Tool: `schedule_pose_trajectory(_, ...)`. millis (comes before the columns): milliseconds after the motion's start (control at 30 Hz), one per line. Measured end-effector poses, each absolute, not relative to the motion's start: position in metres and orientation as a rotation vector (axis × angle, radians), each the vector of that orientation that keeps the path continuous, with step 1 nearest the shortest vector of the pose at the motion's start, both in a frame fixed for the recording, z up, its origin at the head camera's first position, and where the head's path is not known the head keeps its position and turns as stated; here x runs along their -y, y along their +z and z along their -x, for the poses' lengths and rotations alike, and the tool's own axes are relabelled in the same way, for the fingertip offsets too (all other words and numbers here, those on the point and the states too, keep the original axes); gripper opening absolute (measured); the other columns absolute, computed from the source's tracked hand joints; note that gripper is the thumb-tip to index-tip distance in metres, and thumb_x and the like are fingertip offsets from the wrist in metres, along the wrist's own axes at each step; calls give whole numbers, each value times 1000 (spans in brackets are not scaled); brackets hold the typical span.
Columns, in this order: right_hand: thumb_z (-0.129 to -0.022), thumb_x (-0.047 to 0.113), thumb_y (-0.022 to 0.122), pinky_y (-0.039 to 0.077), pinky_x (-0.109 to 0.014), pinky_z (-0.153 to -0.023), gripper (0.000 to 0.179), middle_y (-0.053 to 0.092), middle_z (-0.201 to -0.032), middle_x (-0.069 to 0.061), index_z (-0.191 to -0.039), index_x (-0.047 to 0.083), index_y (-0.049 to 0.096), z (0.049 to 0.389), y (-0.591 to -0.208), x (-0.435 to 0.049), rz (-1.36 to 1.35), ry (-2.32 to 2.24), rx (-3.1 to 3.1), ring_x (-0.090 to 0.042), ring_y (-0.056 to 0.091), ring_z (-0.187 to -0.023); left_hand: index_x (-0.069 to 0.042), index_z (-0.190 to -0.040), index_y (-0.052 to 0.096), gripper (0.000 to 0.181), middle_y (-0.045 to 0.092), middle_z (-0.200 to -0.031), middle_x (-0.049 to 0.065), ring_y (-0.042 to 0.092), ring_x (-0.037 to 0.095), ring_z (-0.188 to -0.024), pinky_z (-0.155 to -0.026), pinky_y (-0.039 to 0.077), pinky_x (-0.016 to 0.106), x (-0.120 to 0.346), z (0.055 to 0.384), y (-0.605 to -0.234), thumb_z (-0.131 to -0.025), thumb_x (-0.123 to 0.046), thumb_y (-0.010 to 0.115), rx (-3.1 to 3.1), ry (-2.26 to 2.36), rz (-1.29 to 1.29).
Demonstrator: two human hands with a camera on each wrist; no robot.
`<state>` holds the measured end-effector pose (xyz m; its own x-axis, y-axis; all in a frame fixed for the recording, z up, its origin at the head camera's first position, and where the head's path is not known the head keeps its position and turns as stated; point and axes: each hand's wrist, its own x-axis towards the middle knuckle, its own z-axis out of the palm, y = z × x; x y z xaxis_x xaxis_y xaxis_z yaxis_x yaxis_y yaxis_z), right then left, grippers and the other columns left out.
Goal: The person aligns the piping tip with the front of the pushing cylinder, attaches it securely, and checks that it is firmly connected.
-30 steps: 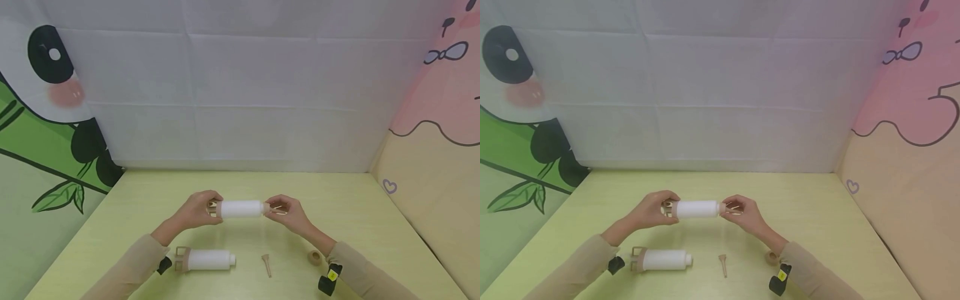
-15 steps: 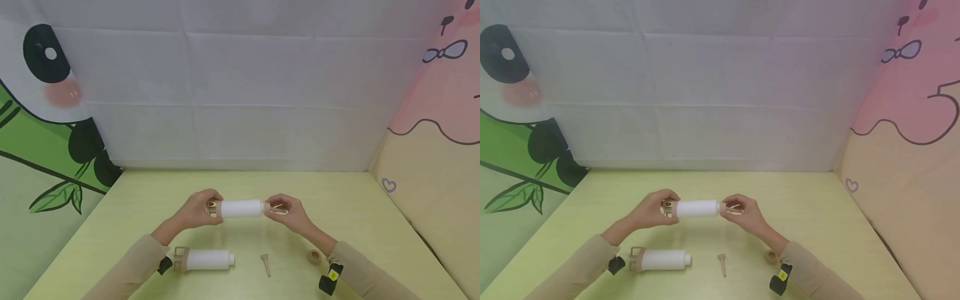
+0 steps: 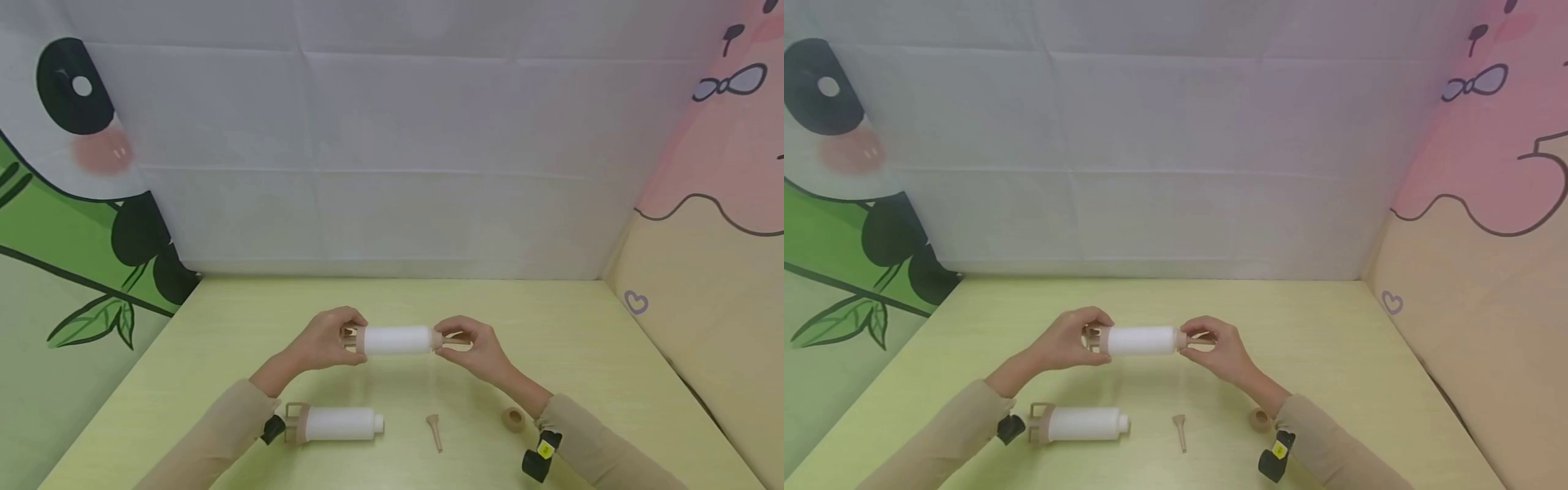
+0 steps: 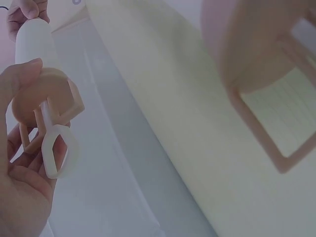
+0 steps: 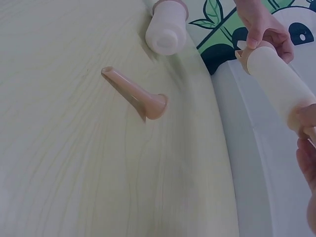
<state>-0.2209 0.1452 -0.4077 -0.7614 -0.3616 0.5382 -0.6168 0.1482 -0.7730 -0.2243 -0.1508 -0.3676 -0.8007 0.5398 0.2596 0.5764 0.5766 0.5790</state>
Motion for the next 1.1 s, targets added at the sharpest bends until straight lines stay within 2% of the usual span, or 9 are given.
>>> schedule_pose_trajectory(233, -73, -6, 70, 53, -35, -74, 26, 64, -96, -19, -98, -5, 62, 209, -387, -142, -905, 1636, 2263, -15, 61, -86, -7, -98, 57, 42, 59, -95, 3, 62, 17, -87, -70, 52, 24, 148, 226, -366, -65, -14, 81, 2728, -1041, 978)
schedule_pose_trajectory(467, -75, -4, 69, 52, -39, -77, 25, 64, -98, -18, -100, -5, 62, 210, -386, -145, -854, 1692, 2319, -21, 62, -90, -5, -100, 56, 43, 58, -98, 5, 62, 22, -92, -74, 52, 22, 145, 225, -364, -65, -12, 81, 2727, -1089, 976)
schedule_pose_trajectory(733, -79, -2, 66, 53, -28, -74, 25, 62, -102, -23, -102, -8, 62, 211, -387, -147, -803, 1848, 2350, -34, 61, -93, -5, -100, 56, 42, 58, -98, 7, 62, 24, -93, -74, 52, 22, 145, 225, -365, -66, -10, 80, 2718, -1131, 986)
schedule_pose_trajectory(933, -81, 1, 65, 53, -28, -72, 23, 62, -102, -21, -103, -7, 62, 211, -385, -148, -786, 1827, 2391, -28, 63, -92, -5, -100, 56, 43, 58, -98, 6, 61, 23, -93, -75, 51, 21, 144, 225, -364, -66, -9, 80, 2713, -1147, 991)
schedule_pose_trajectory(1100, -81, 3, 65, 53, -27, -74, 23, 63, -102, -21, -103, -6, 63, 213, -388, -150, -789, 1790, 2411, -33, 62, -94, -4, -100, 56, 43, 58, -98, 6, 61, 23, -93, -74, 51, 20, 143, 224, -363, -65, -8, 80, 2711, -1135, 994)
